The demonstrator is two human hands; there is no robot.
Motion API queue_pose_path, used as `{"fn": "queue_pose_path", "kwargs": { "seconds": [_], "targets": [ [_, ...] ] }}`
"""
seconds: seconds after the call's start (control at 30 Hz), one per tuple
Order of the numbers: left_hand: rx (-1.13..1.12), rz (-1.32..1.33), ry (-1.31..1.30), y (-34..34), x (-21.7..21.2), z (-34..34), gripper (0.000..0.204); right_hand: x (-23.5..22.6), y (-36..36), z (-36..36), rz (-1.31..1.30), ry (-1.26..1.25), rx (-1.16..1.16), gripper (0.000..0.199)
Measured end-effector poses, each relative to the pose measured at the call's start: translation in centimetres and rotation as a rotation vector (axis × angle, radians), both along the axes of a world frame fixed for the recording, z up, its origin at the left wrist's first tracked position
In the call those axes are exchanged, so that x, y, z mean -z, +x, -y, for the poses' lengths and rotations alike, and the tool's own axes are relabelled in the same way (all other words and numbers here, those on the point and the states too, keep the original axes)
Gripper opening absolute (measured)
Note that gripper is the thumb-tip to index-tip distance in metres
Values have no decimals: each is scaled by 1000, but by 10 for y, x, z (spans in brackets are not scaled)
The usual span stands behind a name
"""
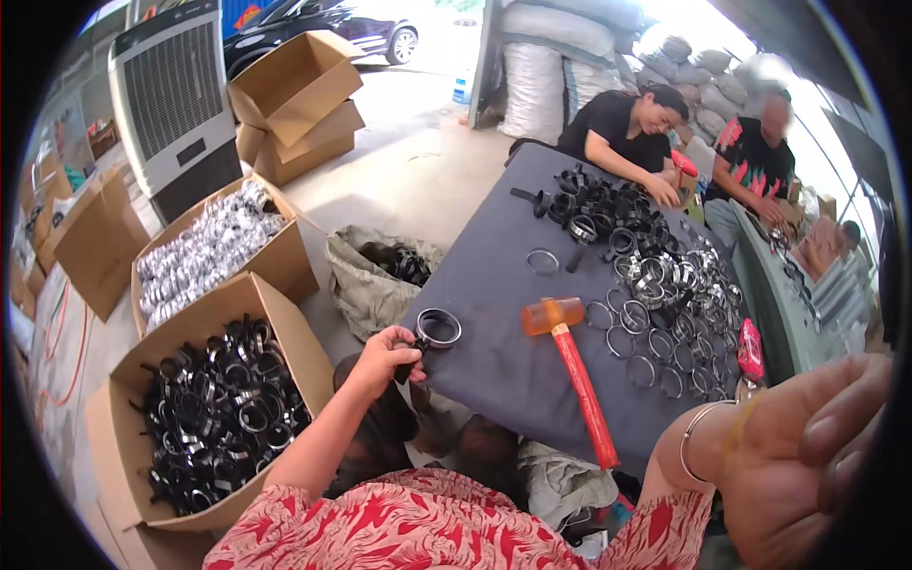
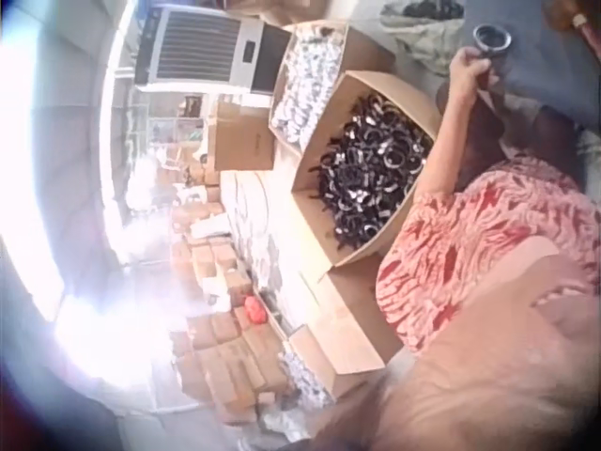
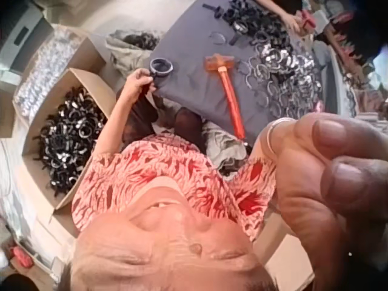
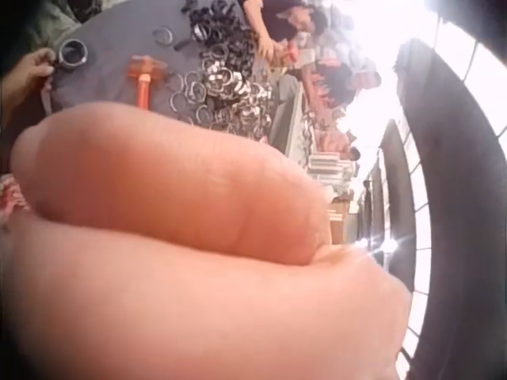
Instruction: Assembling metal rings into plastic holders using a rubber mallet.
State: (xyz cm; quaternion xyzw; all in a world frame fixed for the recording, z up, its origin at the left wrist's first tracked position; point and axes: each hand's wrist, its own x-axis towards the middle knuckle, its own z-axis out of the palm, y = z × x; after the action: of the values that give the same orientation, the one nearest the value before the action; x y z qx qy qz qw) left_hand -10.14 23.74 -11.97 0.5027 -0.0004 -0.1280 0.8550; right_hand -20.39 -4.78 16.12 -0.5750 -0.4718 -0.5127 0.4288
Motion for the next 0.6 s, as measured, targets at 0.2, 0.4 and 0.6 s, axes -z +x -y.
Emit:
{"fn": "queue_pose_path", "kwargs": {
  "seconds": [0.2, 0.4, 0.6],
  "targets": [
    [-26, 105, 66, -8, -7, 5, 24, 10, -15, 29, -112, -12, 257, 25],
    [-214, 134, 127, -25, 3, 6, 24, 74, 51, 19, -579, -254, 533, 27],
    [-301, 147, 143, -44, 10, 15, 21, 210, 62, 43, -981, -741, 923, 36]
  ]
}}
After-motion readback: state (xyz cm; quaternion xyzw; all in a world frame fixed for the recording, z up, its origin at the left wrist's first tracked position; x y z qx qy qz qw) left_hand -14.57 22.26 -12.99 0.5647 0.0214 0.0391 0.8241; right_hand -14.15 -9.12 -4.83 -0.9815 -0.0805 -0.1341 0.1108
